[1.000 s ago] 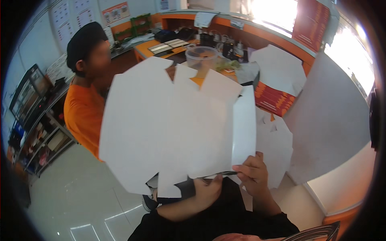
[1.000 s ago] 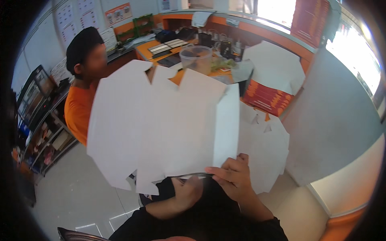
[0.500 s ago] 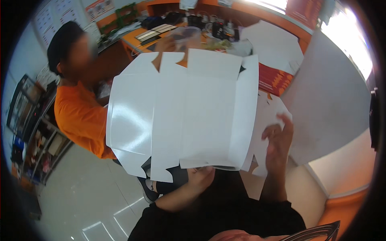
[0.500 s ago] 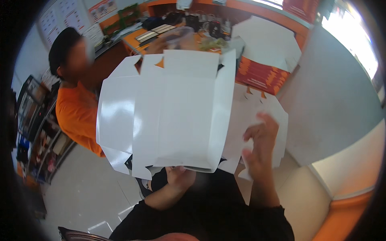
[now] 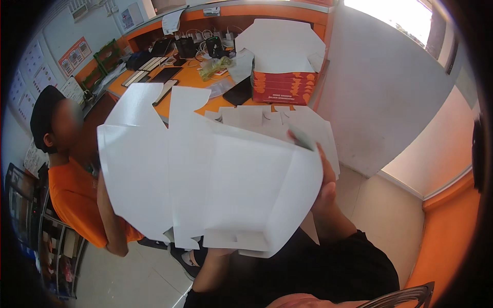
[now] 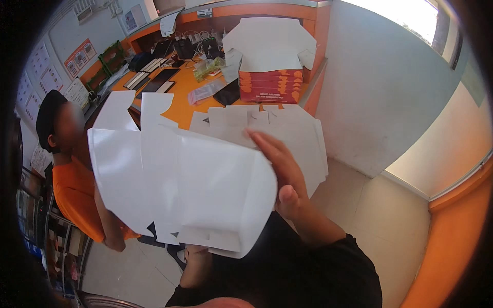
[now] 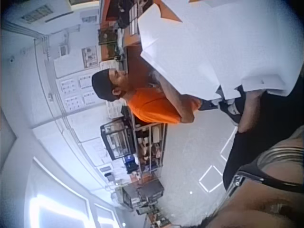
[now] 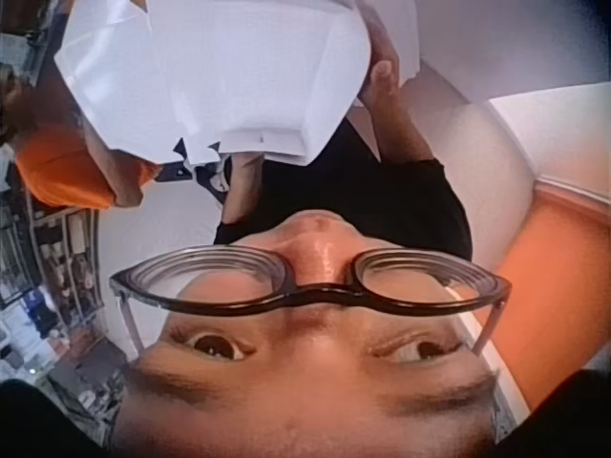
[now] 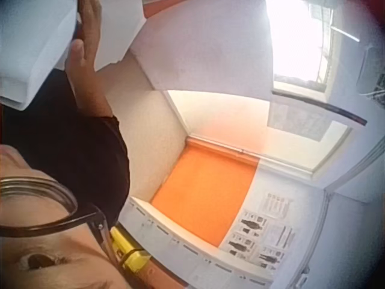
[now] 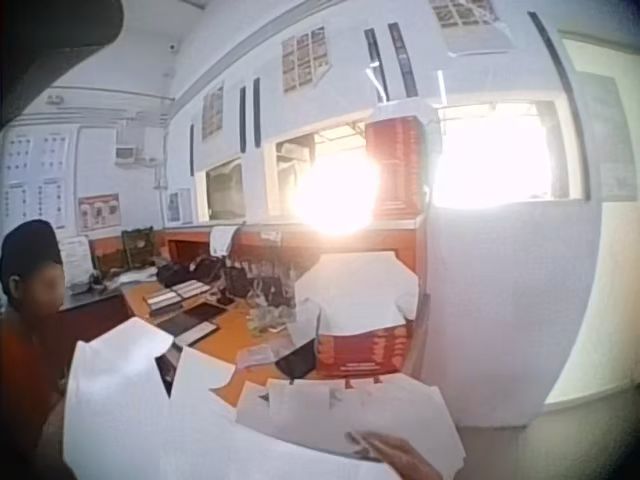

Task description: The person assembles cardboard food boxes by hand at a table, reaching for flat pieces, folding them into shape, and stacking the completed boxes.

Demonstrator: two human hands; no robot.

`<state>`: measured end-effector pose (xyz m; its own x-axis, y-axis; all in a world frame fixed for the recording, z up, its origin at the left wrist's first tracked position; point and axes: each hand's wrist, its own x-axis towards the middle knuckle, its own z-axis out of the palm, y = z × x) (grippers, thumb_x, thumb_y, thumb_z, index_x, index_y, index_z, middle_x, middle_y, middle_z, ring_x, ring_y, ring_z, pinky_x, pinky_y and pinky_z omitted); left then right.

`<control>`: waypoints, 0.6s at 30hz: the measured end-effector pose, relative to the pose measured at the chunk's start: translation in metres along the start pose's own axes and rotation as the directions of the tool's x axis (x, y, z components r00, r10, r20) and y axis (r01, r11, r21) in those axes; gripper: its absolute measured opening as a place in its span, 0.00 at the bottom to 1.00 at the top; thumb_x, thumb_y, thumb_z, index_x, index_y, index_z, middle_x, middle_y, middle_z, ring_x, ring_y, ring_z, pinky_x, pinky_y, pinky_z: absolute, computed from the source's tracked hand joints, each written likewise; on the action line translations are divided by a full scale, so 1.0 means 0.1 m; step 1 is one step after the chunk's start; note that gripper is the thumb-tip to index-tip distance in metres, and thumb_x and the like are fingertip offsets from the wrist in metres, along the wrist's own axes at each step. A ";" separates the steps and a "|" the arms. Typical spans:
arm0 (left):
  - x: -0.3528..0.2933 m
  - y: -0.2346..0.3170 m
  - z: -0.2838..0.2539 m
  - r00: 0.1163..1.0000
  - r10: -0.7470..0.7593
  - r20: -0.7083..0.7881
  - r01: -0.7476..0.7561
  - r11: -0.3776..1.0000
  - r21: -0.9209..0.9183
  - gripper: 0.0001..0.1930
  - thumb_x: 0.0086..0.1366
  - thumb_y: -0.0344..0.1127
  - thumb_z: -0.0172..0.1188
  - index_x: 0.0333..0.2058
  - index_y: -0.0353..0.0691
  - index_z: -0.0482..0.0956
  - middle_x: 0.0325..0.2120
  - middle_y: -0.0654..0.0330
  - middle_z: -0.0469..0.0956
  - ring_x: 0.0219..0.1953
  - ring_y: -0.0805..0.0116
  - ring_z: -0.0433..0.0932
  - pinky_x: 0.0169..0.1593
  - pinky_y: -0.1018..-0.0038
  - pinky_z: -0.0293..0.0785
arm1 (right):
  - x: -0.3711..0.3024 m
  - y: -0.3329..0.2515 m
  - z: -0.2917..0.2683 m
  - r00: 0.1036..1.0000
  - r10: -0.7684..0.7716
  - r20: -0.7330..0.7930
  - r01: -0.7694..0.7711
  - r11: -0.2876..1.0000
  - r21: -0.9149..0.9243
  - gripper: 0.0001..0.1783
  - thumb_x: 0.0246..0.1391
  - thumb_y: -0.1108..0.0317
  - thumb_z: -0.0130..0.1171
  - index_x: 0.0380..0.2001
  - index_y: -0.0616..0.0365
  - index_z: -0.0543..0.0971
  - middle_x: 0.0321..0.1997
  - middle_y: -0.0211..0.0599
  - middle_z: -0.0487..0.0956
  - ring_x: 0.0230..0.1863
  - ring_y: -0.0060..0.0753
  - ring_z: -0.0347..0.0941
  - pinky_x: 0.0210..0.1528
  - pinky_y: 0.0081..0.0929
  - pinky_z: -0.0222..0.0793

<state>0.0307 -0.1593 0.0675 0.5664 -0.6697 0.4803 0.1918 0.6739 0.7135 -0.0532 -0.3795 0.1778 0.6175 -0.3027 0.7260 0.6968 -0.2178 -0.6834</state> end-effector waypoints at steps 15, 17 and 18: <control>-0.02 -0.05 0.07 0.995 -0.075 -0.067 0.049 0.945 -0.324 0.33 0.53 0.36 0.65 0.55 0.34 0.63 0.52 0.51 0.68 0.56 0.58 0.65 0.55 0.61 0.65 | -0.11 0.23 0.08 0.986 0.162 -0.033 -0.144 0.940 0.309 0.32 0.41 0.38 0.62 0.34 0.59 0.80 0.42 0.31 0.61 0.44 0.22 0.59 0.45 0.20 0.59; -0.02 -0.03 0.05 0.995 -0.076 -0.071 0.051 0.952 -0.302 0.32 0.53 0.36 0.64 0.55 0.33 0.63 0.52 0.51 0.68 0.56 0.58 0.65 0.55 0.61 0.64 | -0.11 0.22 0.08 0.990 0.135 -0.041 -0.118 0.953 0.278 0.32 0.41 0.38 0.62 0.34 0.59 0.80 0.42 0.32 0.62 0.45 0.23 0.59 0.45 0.20 0.59; -0.04 -0.03 0.04 0.995 -0.074 -0.073 0.049 0.955 -0.293 0.32 0.54 0.37 0.64 0.55 0.33 0.63 0.51 0.51 0.68 0.56 0.57 0.65 0.56 0.61 0.64 | -0.10 0.23 0.08 0.993 0.108 -0.047 -0.093 0.964 0.248 0.31 0.41 0.39 0.62 0.33 0.59 0.80 0.41 0.32 0.63 0.45 0.24 0.60 0.45 0.20 0.59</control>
<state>0.0251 -0.1598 0.0656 0.6075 -0.6932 0.3879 0.4460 0.7018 0.5555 -0.0406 -0.3737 0.1555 0.6711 -0.3676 0.6438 0.7050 0.0480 -0.7075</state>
